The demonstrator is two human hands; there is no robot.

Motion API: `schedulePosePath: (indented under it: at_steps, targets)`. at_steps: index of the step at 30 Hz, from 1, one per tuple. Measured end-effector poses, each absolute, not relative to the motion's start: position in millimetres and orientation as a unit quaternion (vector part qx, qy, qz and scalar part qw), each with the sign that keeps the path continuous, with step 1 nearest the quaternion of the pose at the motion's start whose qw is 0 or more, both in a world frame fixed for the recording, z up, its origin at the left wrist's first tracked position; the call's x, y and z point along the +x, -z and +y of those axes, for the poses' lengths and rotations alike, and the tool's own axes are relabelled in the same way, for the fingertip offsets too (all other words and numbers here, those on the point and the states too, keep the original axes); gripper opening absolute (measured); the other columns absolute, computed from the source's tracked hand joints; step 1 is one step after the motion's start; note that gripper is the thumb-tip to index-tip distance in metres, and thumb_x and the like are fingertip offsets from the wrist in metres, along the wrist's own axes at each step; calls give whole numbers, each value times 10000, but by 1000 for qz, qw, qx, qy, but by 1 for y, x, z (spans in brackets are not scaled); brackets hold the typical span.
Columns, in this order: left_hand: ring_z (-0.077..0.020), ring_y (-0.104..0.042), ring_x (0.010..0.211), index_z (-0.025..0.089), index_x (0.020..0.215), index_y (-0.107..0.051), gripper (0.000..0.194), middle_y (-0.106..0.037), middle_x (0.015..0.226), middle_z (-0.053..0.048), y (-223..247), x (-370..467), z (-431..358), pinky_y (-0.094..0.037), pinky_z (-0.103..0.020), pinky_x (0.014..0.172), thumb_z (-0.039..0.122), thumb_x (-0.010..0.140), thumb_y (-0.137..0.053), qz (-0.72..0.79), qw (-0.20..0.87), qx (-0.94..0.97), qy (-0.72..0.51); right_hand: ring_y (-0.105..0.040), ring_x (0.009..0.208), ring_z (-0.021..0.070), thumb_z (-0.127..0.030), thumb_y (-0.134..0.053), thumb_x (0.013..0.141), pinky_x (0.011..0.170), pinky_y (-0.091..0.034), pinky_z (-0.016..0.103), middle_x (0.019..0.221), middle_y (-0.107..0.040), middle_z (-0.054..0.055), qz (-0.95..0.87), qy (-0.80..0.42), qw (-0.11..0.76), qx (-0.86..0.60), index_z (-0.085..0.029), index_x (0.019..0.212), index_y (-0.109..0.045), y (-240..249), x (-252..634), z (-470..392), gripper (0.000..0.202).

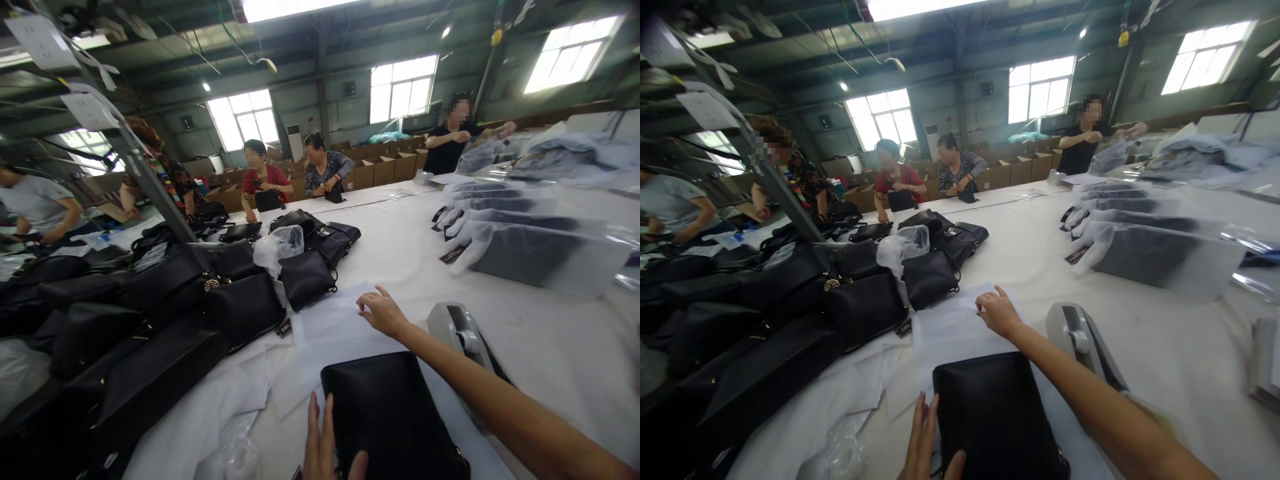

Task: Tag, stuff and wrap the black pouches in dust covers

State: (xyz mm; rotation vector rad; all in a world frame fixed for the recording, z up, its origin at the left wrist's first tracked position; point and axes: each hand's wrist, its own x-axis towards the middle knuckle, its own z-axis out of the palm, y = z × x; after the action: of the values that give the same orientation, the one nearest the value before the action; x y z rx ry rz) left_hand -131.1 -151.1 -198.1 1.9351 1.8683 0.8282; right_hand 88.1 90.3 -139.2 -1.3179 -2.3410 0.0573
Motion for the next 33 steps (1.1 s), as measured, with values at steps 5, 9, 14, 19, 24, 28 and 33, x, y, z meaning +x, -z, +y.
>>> schedulePosePath:
  at_steps: [5,9,14,19,24,28,33]
  targets:
    - [-329,-200,1475,318,1519,-225,708,-188,1622,-91,127,-137,-106,-300,-585,1132,253,902,-566,610,-32,716,-337,-657,924,189,-124,-567,854,1164,-198,500,908,-711,3,-864,3,288,-413,-244,977,-598,95,96,32,174]
    - [-346,-227,1464,256,1430,-429,585,-324,1569,-135,83,-135,-77,-183,-641,1149,170,877,-599,561,-104,766,-295,-655,968,188,-88,-538,843,1169,-211,510,1003,-711,21,-876,13,309,-370,-257,1165,-595,76,111,-16,368]
    - [-278,-483,1333,234,917,-678,183,-611,1359,-48,76,-136,-94,-154,-637,1169,108,900,-545,468,-84,836,-276,-649,958,171,-133,-525,897,1166,-241,513,925,-692,10,-894,23,287,-345,-278,1090,-665,85,130,-61,279]
    - [-228,-607,1203,204,942,-654,211,-688,1242,-66,103,-138,-128,-416,-505,1094,65,906,-499,417,-86,860,-283,-653,1002,160,-108,-497,901,1160,-282,498,940,-706,0,-893,25,295,-338,-314,1062,-699,113,134,-90,330]
    - [-223,-643,1146,195,970,-652,207,-694,1226,-79,137,-137,-139,-534,-415,985,79,917,-490,415,-72,865,-272,-638,1110,196,-90,-488,918,1182,-199,556,1112,-733,6,-876,67,317,-358,-304,1153,-676,135,137,-107,369]
    - [-199,-675,1068,204,976,-655,212,-713,1173,-70,144,-137,-143,-538,-411,979,104,934,-473,423,-39,865,-266,-678,978,175,-98,-482,933,1176,-224,540,1051,-750,-2,-857,95,311,-399,-293,1114,-693,140,144,-115,340]
    - [-239,-520,1303,213,1320,-531,381,-554,1414,-104,128,-125,-140,-442,-448,1091,191,940,-511,431,-44,855,-285,-676,973,173,-110,-481,938,1166,-262,532,1055,-750,1,-854,96,318,-401,-290,1122,-696,145,150,-119,336]
